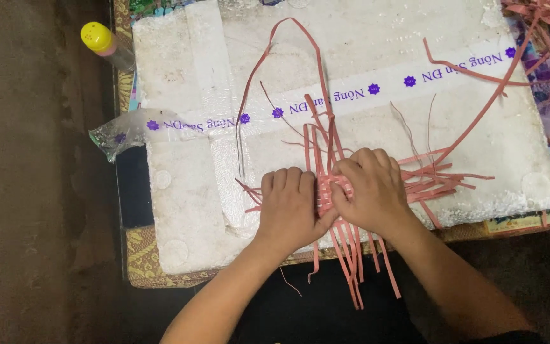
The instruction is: The person is weaving thin pink plastic strips together on a white foam surface to create a woven mat or base.
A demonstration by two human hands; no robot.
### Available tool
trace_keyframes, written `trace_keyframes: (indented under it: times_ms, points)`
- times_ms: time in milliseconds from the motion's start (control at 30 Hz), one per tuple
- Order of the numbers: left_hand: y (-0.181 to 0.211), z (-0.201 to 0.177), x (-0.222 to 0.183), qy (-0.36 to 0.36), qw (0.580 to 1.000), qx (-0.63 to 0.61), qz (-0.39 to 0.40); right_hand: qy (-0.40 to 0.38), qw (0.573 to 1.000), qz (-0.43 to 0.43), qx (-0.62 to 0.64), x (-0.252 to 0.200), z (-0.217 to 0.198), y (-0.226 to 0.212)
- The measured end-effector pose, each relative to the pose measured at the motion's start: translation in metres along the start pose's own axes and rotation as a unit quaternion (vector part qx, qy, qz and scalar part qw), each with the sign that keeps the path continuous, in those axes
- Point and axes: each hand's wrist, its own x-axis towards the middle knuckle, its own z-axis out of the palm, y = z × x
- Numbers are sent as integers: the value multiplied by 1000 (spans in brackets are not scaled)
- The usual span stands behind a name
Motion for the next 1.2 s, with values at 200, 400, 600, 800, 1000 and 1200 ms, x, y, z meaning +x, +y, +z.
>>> trace_keyframes:
  times_ms: [200, 400, 600, 800, 1000, 1200]
  points:
    - [-2, 3, 2, 14, 1000, 7, 9, -29, 999, 7, 16, 2, 1, 3]
    - [-1, 5, -1, 55, 997, 7, 44, 39, 999, -27, 18, -2, -1, 3]
    - [18, -31, -18, 87, 992, -67, 57, 36, 998, -27, 39, -5, 0, 6]
    - [37, -56, -68, 94, 990, -91, 45, -25, 998, -12, 49, -4, -12, -1]
    - [48, -60, -76, 98, 990, -60, 87, -68, 997, -31, 24, -6, -14, -1]
    - [63, -70, -80, 100, 983, -113, 101, -289, 948, 106, -75, 18, -38, -22]
